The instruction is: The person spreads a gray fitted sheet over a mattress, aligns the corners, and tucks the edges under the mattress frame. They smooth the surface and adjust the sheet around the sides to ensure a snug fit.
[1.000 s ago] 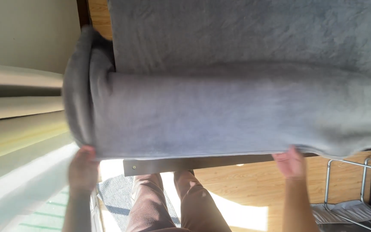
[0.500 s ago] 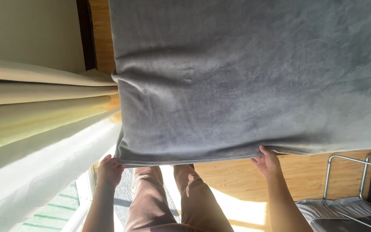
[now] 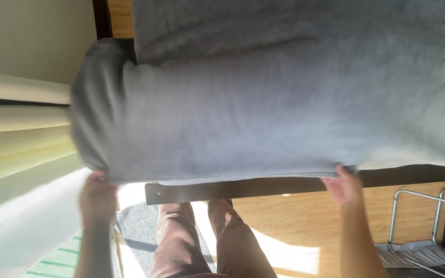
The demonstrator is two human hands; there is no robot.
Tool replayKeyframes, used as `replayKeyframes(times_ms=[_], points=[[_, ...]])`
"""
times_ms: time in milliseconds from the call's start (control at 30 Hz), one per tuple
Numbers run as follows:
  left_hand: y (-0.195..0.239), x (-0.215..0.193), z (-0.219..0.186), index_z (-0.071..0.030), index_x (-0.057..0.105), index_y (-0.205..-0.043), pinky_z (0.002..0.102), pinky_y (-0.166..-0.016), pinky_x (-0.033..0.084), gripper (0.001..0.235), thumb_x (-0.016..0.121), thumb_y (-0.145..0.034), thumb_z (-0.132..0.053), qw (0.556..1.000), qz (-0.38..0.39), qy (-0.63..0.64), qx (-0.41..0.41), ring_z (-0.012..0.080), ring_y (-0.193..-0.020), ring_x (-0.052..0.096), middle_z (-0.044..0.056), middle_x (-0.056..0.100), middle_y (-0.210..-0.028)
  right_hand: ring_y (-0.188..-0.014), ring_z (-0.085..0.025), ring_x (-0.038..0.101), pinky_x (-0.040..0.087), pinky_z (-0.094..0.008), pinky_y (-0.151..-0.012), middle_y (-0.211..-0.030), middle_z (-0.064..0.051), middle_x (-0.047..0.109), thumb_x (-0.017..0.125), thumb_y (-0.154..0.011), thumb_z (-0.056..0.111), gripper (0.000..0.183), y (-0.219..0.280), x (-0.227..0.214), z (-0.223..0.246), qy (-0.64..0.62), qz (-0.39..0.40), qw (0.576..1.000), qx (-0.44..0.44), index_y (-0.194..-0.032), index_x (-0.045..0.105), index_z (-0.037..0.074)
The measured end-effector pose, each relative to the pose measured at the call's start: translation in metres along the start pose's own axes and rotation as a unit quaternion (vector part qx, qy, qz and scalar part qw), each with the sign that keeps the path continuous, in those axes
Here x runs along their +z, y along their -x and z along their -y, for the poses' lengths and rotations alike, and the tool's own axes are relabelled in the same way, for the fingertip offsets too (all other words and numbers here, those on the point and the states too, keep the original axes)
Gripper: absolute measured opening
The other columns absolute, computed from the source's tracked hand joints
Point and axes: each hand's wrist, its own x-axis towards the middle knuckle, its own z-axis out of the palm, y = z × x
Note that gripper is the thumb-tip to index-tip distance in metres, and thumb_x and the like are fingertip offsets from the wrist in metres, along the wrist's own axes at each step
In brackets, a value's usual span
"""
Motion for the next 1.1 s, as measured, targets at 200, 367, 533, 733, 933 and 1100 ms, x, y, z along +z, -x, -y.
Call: replayKeyframes(times_ms=[200, 367, 533, 733, 933, 1100], points=[[0.038, 0.009, 0.059, -0.008, 0.064, -0.108, 0.031, -0.073, 0.048, 0.033, 0.047, -0.084, 0.009, 0.93, -0.276, -0.189, -0.15, 0.0168, -0.075, 0.054, 0.006, 0.058, -0.087, -0.149, -0.05, 0.027, 0.045, -0.058, -0.116, -0.16, -0.033, 0.021, 0.064, -0.094, 0.001, 0.051, -0.034, -0.117, -0.104, 0.021, -0.355, 0.929, 0.102, -0.142, 0.049, -0.005], [0.027, -0.016, 0.08, -0.009, 0.067, -0.12, 0.033, -0.074, 0.06, 0.04, 0.056, -0.085, 0.009, 0.894, -0.258, -0.328, -0.163, 0.0185, -0.082, 0.067, 0.008, 0.064, -0.1, -0.124, -0.034, 0.062, 0.044, -0.069, -0.107, -0.134, 0.002, 0.057, 0.074, -0.094, 0.012, 0.05, -0.101, -0.224, -0.142, 0.021, -0.284, 0.955, 0.083, -0.134, 0.046, 0.026], [0.023, -0.006, 0.083, -0.006, 0.072, -0.117, 0.032, -0.069, 0.062, 0.038, 0.06, -0.084, 0.008, 0.848, -0.264, -0.437, -0.141, 0.0195, -0.077, 0.065, 0.015, 0.059, -0.097, -0.121, -0.035, 0.063, 0.043, -0.072, -0.106, -0.131, 0.002, 0.059, 0.078, -0.092, 0.012, 0.054, -0.07, -0.147, -0.116, 0.055, -0.296, 0.952, 0.061, -0.132, 0.045, 0.026], [0.024, 0.014, 0.074, -0.02, 0.065, -0.139, 0.052, -0.1, 0.049, 0.052, 0.074, -0.089, -0.012, 0.666, -0.195, -0.704, -0.155, 0.0362, -0.121, 0.058, 0.016, 0.052, -0.132, -0.125, -0.032, 0.061, 0.04, -0.065, -0.111, -0.129, 0.003, 0.059, 0.082, -0.092, 0.024, 0.05, -0.067, -0.171, -0.123, 0.048, -0.29, 0.953, 0.076, -0.129, 0.049, 0.029], [0.065, 0.15, 0.075, -0.009, 0.044, -0.154, 0.058, -0.113, 0.04, 0.073, 0.075, -0.089, -0.012, 0.606, -0.024, -0.791, 0.085, 0.043, -0.143, 0.04, 0.025, 0.041, -0.153, -0.127, -0.025, 0.065, 0.043, -0.057, -0.115, -0.129, 0.004, 0.068, 0.083, -0.093, 0.04, 0.04, -0.051, -0.158, -0.104, -0.119, -0.291, 0.947, 0.065, -0.122, 0.06, 0.026], [0.106, 0.168, 0.165, -0.02, 0.03, -0.162, 0.058, -0.111, 0.037, 0.092, 0.073, -0.083, -0.04, 0.408, 0.266, -0.804, 0.339, 0.0424, -0.152, 0.028, 0.021, 0.028, -0.166, -0.115, -0.027, 0.075, 0.054, -0.054, -0.107, -0.12, -0.003, 0.078, 0.08, -0.093, 0.041, 0.03, -0.067, -0.176, -0.086, -0.228, -0.313, 0.921, 0.04, -0.113, 0.07, 0.022]])
